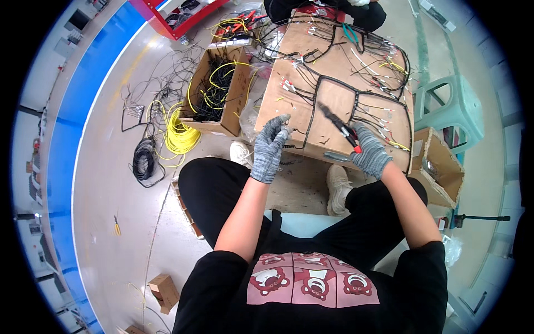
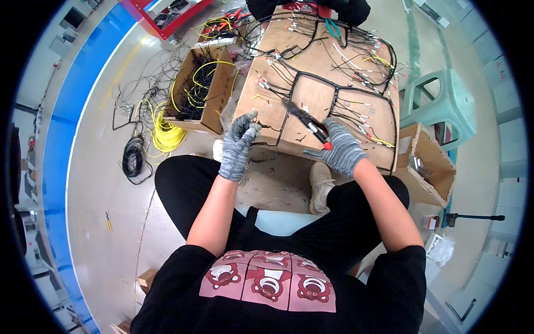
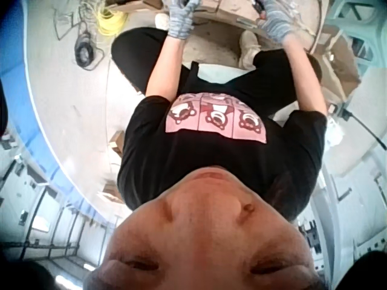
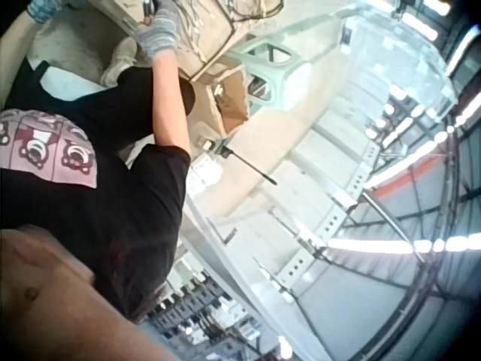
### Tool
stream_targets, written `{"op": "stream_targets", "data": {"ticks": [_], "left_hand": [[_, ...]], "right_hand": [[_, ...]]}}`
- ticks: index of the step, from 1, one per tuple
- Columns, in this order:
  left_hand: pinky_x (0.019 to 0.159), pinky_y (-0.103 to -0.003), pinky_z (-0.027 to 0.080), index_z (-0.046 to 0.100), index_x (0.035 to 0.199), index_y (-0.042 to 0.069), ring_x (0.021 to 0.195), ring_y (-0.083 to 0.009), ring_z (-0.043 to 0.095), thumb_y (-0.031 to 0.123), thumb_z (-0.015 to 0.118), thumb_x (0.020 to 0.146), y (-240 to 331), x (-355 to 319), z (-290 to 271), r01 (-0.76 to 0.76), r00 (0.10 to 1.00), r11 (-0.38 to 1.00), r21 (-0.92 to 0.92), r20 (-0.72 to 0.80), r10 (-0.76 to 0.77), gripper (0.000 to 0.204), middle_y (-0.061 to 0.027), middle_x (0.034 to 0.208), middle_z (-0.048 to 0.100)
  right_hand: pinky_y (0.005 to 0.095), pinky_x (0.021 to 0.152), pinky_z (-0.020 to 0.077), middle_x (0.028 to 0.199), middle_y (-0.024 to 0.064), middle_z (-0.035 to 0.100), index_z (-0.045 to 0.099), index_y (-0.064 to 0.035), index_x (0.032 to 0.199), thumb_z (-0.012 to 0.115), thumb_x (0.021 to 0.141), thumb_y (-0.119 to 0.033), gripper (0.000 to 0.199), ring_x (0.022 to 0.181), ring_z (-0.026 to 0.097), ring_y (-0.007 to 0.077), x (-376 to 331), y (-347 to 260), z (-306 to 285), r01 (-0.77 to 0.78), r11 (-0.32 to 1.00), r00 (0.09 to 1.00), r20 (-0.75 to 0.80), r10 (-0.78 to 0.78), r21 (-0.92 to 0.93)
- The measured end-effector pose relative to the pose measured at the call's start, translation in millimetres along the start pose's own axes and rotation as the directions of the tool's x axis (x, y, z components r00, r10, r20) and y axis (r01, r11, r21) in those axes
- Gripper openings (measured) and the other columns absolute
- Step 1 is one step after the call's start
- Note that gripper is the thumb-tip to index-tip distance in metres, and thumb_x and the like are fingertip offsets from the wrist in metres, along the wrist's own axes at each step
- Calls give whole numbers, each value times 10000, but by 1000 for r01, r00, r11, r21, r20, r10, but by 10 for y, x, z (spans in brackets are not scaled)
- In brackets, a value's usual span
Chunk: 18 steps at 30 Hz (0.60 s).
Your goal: The person sits on the floor and uses pliers to strip and crimp wires on a cardboard work surface. They then stand, gather the prepared wiring harness, and install it into an open electrical cabinet.
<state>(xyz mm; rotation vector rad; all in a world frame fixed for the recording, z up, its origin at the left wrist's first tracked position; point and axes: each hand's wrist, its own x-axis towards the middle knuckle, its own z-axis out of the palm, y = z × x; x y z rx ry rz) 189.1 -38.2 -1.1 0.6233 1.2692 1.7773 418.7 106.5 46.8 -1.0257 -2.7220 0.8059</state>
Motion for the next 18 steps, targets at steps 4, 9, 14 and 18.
{"op": "stream_targets", "data": {"ticks": [4, 9, 14, 18], "left_hand": [[800, -206, 439, 558, 1207, 61, 850, -75, 532, -11, 539, 871, 64, -34, -19, -13, 1000, 999, 35, 1, 12, 344, 3, 953, 573], [794, -221, 452, 558, 1199, 53, 873, -90, 540, 1, 547, 874, 53, -67, -21, -65, 998, 996, 53, -23, 66, 329, -16, 1016, 586], [879, -244, 431, 542, 1201, 37, 994, -108, 534, -13, 514, 884, 28, -32, -64, -104, 994, 986, 132, 42, 100, 322, -39, 1140, 582], [925, -247, 402, 544, 1195, 34, 1036, -105, 521, -21, 491, 892, -1, -10, -90, -99, 993, 981, 169, 83, 86, 313, -35, 1156, 578]], "right_hand": [[410, 1033, 323, 1191, 265, 473, 405, 46, 1251, 637, 678, -145, 647, 1150, 445, 385, 144, -225, 92, 101, 977, 989, 121, -79, -186], [421, 1090, 251, 1294, 286, 391, 332, 44, 1323, 611, 691, -127, 711, 1253, 349, 405, 239, -377, 98, 118, 963, 959, 278, -48, -241], [408, 1101, 224, 1294, 266, 406, 311, 67, 1328, 646, 661, -191, 790, 1240, 363, 390, 224, -334, 152, 175, 934, 967, 232, -104, -312], [425, 1106, 223, 1330, 287, 359, 280, 53, 1351, 626, 677, -148, 784, 1271, 320, 422, 242, -420, 62, 153, 937, 957, 283, -61, -314]]}}
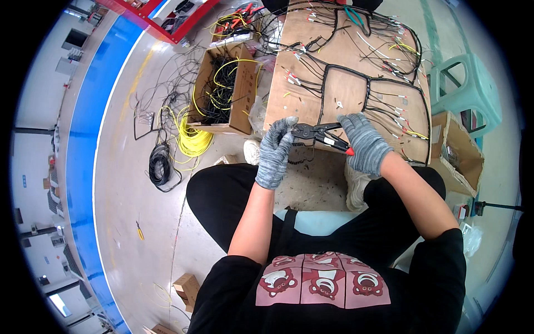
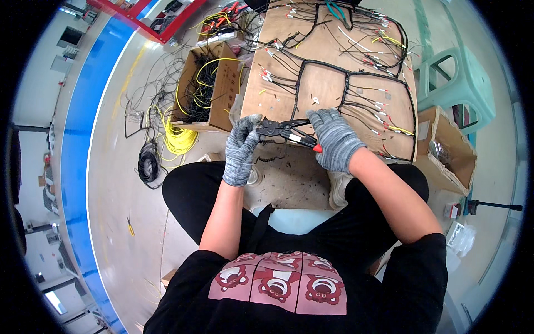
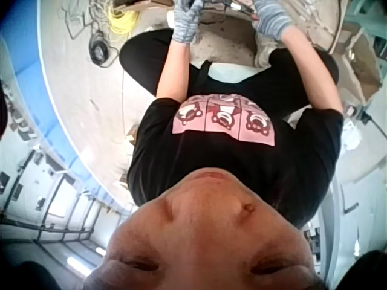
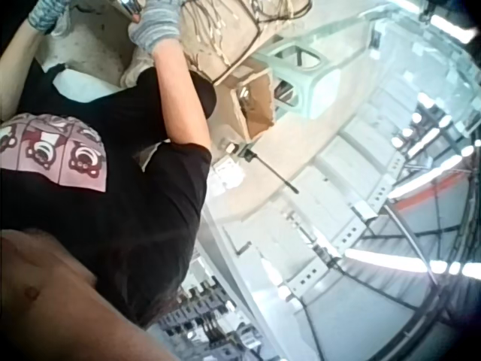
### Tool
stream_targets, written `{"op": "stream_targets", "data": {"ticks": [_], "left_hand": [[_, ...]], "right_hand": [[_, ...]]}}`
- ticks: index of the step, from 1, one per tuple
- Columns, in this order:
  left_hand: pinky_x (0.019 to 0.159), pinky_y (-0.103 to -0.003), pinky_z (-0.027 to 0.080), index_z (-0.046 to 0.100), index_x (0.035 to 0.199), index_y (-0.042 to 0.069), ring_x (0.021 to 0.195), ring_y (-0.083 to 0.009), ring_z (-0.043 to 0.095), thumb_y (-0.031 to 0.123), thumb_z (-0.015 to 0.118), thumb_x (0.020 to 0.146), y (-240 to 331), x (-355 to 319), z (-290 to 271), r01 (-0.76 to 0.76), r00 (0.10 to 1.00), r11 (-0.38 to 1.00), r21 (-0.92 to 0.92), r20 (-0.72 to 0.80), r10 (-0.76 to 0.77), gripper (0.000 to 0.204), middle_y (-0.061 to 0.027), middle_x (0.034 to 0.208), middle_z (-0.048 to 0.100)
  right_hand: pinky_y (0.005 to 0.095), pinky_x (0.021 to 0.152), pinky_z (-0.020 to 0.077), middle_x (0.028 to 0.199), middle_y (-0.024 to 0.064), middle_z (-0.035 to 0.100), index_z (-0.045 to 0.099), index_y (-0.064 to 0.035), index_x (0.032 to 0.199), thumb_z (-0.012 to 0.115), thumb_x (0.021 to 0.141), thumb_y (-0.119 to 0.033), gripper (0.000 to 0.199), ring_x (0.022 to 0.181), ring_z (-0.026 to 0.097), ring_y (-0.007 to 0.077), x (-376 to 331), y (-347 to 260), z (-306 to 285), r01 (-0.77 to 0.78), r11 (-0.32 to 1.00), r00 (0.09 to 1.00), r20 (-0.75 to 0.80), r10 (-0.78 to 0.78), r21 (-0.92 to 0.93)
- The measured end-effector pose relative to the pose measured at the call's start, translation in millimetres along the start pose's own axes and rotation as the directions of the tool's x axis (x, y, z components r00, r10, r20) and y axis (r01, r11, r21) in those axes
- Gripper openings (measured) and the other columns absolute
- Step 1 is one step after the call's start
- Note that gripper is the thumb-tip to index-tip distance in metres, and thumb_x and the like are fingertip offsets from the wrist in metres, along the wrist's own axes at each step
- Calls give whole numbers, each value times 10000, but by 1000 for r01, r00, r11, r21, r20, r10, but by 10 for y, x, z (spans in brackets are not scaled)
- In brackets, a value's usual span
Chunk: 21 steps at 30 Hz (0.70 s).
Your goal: The person sits on the floor and uses pliers to strip and crimp wires on a cardboard work surface. They then stand, gather the prepared wiring harness, and install it into an open electrical cabinet.
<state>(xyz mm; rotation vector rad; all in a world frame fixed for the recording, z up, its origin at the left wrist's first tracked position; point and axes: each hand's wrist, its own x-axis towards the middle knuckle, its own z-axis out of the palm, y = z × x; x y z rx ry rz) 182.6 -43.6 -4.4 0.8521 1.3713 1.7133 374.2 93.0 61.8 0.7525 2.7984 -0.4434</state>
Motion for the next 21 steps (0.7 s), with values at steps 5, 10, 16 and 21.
{"op": "stream_targets", "data": {"ticks": [5, 10, 16, 21], "left_hand": [[920, -249, 409, 548, 1192, 43, 1033, -103, 525, -9, 481, 905, 44, 5, -3, -3, 999, 999, 39, 32, 1, 299, -29, 1143, 581], [907, -254, 424, 543, 1194, 39, 1021, -118, 539, -7, 482, 908, 75, 0, -15, -36, 997, 992, 123, 66, 28, 296, -39, 1131, 585], [902, -273, 437, 543, 1190, 36, 1025, -137, 546, 1, 503, 900, 115, 2, 13, -12, 996, 998, 57, 90, 7, 294, -50, 1126, 589], [852, -249, 458, 542, 1182, 38, 1004, -121, 545, 18, 515, 898, 137, 11, -38, -7, 992, 998, 63, 129, -1, 285, -39, 1109, 581]], "right_hand": [[425, 1109, 213, 1328, 290, 360, 266, 56, 1360, 632, 680, -155, 801, 1269, 325, 417, -12, -8, -6, 9, 999, 1000, -6, -9, -38], [427, 1110, 204, 1324, 291, 363, 258, 60, 1365, 622, 694, -155, 793, 1269, 328, 411, -26, -49, -61, 7, 998, 1000, 17, -6, -58], [424, 1111, 202, 1317, 290, 369, 252, 62, 1368, 619, 698, -163, 797, 1272, 327, 404, -39, 10, -12, 37, 997, 999, -19, -38, -74], [420, 1099, 224, 1288, 286, 395, 312, 60, 1341, 626, 687, -159, 758, 1255, 346, 401, 30, 25, 7, 115, 993, 992, -51, -116, -18]]}}
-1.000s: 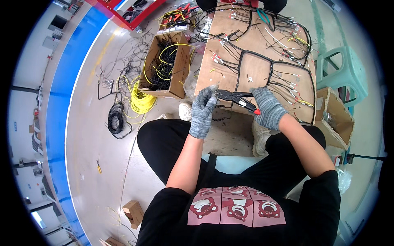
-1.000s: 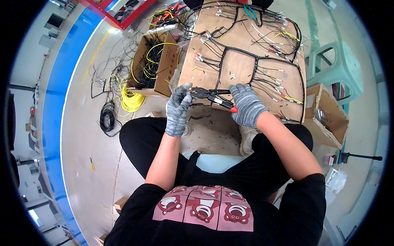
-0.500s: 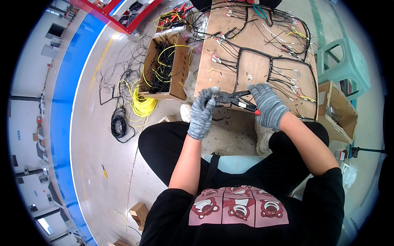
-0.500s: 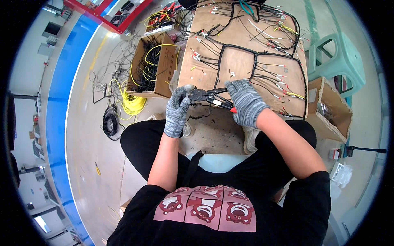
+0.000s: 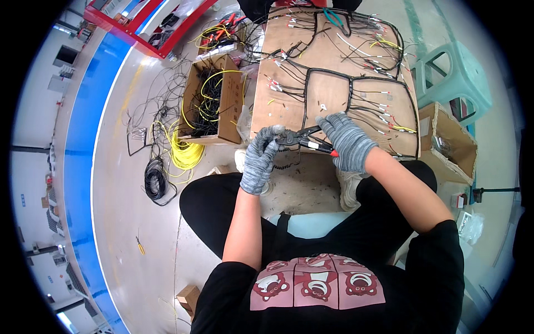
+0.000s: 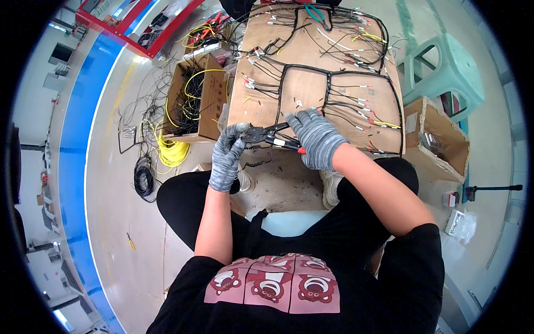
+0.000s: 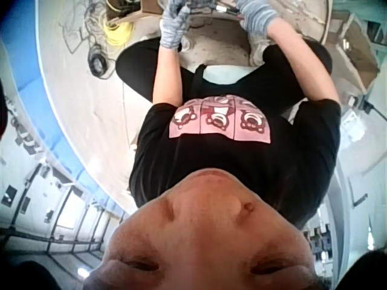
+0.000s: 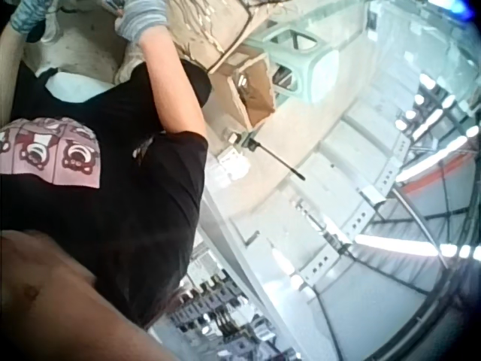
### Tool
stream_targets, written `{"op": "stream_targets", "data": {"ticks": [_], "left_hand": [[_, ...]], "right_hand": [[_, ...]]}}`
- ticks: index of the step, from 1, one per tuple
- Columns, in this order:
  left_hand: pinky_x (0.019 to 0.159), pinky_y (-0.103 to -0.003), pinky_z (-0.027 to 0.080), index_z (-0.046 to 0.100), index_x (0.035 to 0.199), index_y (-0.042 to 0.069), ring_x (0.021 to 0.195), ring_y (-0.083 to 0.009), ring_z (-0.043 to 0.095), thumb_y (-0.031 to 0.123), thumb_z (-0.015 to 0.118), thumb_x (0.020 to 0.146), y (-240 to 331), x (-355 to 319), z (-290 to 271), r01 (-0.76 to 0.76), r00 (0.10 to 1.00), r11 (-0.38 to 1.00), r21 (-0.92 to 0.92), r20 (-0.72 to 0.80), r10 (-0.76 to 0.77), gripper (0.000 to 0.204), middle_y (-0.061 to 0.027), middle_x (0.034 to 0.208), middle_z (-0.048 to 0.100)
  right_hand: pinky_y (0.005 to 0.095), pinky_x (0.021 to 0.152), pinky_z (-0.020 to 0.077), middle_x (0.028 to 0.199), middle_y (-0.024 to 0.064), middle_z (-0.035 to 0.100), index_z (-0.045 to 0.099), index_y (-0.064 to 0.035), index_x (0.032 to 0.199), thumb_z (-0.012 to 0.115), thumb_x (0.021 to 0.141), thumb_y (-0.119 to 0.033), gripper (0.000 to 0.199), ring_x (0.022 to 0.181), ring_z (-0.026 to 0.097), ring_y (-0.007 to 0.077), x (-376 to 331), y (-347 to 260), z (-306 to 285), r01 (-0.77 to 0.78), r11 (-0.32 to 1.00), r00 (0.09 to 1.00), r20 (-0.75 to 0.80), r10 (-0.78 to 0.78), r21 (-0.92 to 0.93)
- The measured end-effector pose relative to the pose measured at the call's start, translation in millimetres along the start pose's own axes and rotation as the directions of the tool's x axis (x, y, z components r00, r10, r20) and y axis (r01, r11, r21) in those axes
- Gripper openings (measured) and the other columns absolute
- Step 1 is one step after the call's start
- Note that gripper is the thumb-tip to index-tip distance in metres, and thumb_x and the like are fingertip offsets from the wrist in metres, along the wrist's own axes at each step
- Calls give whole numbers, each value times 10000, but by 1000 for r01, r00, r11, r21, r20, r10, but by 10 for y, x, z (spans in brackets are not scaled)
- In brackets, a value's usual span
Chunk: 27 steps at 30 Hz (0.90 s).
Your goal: The person sits on the floor and uses pliers to strip and crimp wires on a cardboard work surface. They then stand, gather the prepared wiring harness, and install it into an open electrical cabinet.
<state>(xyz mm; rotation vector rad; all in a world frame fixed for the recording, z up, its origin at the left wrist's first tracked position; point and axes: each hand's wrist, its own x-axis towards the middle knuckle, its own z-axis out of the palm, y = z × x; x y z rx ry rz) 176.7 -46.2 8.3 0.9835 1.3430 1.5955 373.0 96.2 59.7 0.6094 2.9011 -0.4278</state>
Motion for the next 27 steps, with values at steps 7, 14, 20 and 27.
{"op": "stream_targets", "data": {"ticks": [7, 14, 20, 27], "left_hand": [[861, -242, 448, 568, 1166, 48, 984, -101, 538, -47, 481, 885, -110, 41, 42, -8, 999, 998, 64, -34, 10, 308, -22, 1084, 581], [826, -264, 483, 563, 1171, 45, 926, -135, 576, -85, 504, 860, -280, 57, 83, -140, 971, 929, 342, -138, 197, 342, -58, 1061, 604], [784, -252, 495, 556, 1175, 42, 905, -130, 593, -22, 535, 876, -224, 67, 128, 7, 979, 997, -78, -201, -22, 307, -66, 1049, 617], [764, -252, 500, 557, 1169, 48, 873, -121, 590, 14, 547, 885, -148, 83, 130, 14, 987, 990, -140, -159, -36, 286, -58, 1035, 619]], "right_hand": [[408, 1059, 282, 1213, 251, 453, 403, 46, 1268, 663, 674, -202, 695, 1180, 418, 382, -43, -50, -66, -93, 992, 991, 89, 101, -86], [409, 1058, 283, 1220, 249, 448, 378, 55, 1292, 674, 655, -229, 758, 1180, 410, 385, -15, -126, -48, -148, 985, 983, 97, 157, -93], [430, 1057, 281, 1230, 264, 432, 338, 70, 1315, 658, 662, -207, 779, 1184, 403, 398, -10, -129, 1, -101, 990, 994, 27, 104, -95], [411, 1028, 312, 1155, 235, 477, 405, 53, 1259, 653, 666, -150, 674, 1117, 446, 374, 46, -117, 48, -106, 989, 994, 13, 108, -101]]}}
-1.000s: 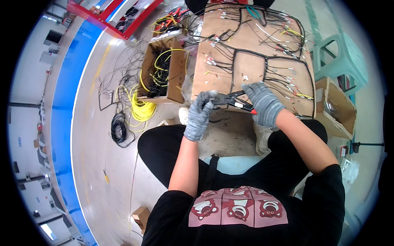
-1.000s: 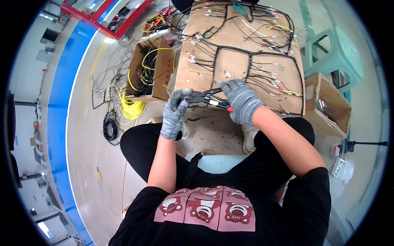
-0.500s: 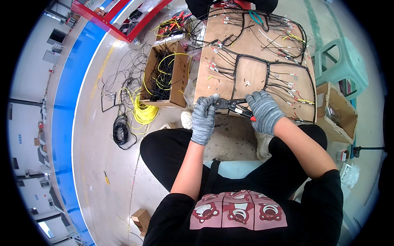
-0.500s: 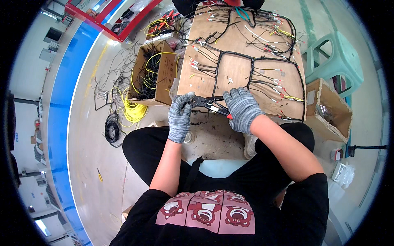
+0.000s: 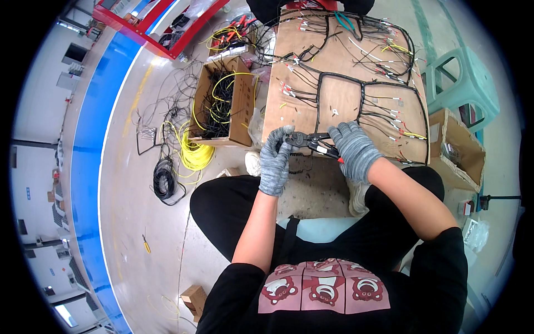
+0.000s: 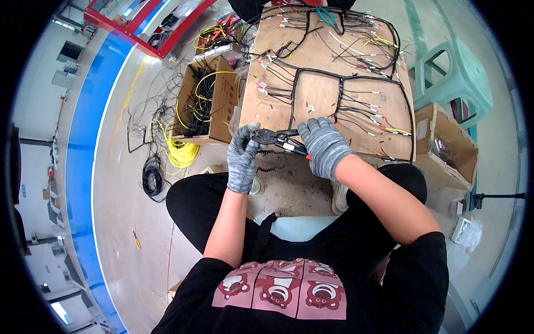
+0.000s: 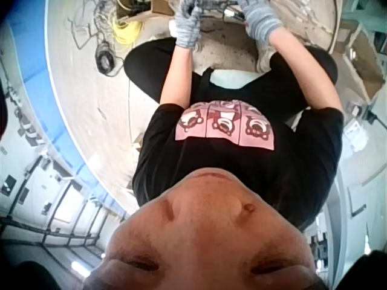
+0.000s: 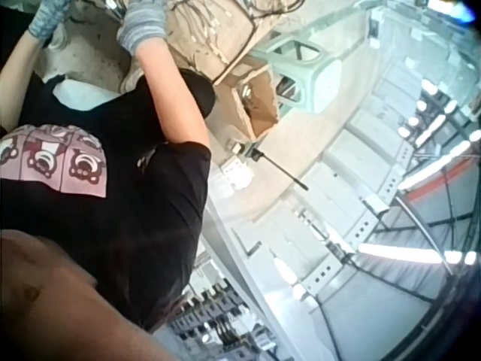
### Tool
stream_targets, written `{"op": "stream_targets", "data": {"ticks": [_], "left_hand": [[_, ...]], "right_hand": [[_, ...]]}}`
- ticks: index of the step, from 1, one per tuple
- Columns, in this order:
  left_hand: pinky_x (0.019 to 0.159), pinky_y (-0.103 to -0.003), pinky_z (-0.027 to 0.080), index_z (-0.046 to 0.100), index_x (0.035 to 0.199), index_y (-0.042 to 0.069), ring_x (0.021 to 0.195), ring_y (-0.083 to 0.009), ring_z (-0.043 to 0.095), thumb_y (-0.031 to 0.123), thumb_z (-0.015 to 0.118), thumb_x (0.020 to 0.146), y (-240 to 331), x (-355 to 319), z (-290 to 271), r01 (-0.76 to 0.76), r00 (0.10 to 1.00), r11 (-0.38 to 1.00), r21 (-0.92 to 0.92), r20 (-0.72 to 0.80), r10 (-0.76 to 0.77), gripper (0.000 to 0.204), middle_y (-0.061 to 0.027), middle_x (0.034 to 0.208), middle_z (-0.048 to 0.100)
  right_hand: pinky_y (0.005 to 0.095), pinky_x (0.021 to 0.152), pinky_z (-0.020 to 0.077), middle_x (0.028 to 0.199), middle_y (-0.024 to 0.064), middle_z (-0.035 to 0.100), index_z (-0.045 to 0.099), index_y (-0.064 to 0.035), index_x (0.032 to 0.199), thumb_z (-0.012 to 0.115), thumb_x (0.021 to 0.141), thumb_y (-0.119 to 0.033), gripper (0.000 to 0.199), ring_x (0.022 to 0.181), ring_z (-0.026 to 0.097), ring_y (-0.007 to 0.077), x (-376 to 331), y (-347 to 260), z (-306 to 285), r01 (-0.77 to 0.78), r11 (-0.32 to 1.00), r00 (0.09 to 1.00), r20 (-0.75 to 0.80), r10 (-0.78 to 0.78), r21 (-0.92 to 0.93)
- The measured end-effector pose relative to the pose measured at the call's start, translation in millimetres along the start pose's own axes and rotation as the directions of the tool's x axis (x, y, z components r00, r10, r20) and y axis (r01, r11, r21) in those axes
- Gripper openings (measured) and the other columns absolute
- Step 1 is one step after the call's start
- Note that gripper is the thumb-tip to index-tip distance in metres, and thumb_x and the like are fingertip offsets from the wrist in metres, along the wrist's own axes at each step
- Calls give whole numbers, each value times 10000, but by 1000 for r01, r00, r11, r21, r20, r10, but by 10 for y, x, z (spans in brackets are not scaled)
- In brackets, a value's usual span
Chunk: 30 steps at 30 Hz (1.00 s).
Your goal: The person sits on the floor and uses pliers to strip and crimp wires on a cardboard work surface. They then stand, gather the prepared wiring harness, and install it into an open electrical cabinet.
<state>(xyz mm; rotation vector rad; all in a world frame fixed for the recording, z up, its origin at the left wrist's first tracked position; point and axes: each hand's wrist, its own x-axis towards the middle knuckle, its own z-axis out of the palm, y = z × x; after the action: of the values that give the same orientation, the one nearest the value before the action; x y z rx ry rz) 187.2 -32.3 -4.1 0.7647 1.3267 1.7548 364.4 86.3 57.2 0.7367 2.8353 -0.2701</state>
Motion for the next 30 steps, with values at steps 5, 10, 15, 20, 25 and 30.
{"op": "stream_targets", "data": {"ticks": [5, 10, 15, 20, 25, 30], "left_hand": [[747, -240, 502, 554, 1166, 54, 869, -107, 579, -9, 536, 884, -9, -7, 11, -21, 1000, 1000, 1, -12, 21, 290, -45, 1059, 600], [745, -235, 501, 557, 1158, 57, 868, -104, 576, -26, 529, 882, -14, -16, 26, -62, 998, 998, 17, -15, 62, 289, -38, 1053, 599], [783, -234, 485, 562, 1151, 58, 887, -100, 569, -36, 523, 883, 19, -36, 37, -46, 998, 998, 43, -30, 47, 286, -33, 1060, 598], [822, -229, 461, 569, 1143, 54, 929, -100, 551, -74, 498, 871, -6, -21, 54, -110, 992, 984, 143, -39, 117, 309, -29, 1067, 586], [799, -239, 468, 576, 1132, 43, 898, -105, 544, -122, 469, 847, 83, -55, 110, -153, 987, 955, 255, -10, 161, 347, -23, 1001, 556], [783, -243, 478, 571, 1144, 40, 879, -110, 551, -87, 462, 868, 148, -34, 82, -143, 990, 950, 279, 53, 134, 322, -32, 996, 562]], "right_hand": [[386, 952, 368, 1065, 185, 520, 490, 11, 1165, 652, 665, -107, 539, 1027, 497, 331, 67, 54, 50, -24, 1000, 1000, -6, 24, -11], [386, 899, 401, 1042, 149, 534, 513, -39, 1145, 644, 671, -108, 497, 986, 520, 316, 61, 30, 51, -92, 995, 995, -36, 91, -32], [385, 858, 431, 1018, 144, 552, 525, -40, 1124, 632, 667, -97, 473, 954, 543, 313, 39, 34, 50, -58, 998, 994, -93, 57, -8], [397, 819, 464, 993, 184, 584, 521, -29, 1142, 603, 676, -69, 475, 923, 581, 329, 55, 132, 221, -46, 982, 997, -54, 56, 182], [401, 792, 477, 952, 223, 599, 518, 2, 1130, 595, 668, -55, 472, 873, 595, 359, 44, 110, 120, -145, 958, 985, 128, 116, 248], [416, 866, 449, 1019, 235, 580, 502, 6, 1165, 610, 696, -99, 494, 941, 573, 367, 68, 149, 185, -70, 963, 996, 74, 52, 260]]}}
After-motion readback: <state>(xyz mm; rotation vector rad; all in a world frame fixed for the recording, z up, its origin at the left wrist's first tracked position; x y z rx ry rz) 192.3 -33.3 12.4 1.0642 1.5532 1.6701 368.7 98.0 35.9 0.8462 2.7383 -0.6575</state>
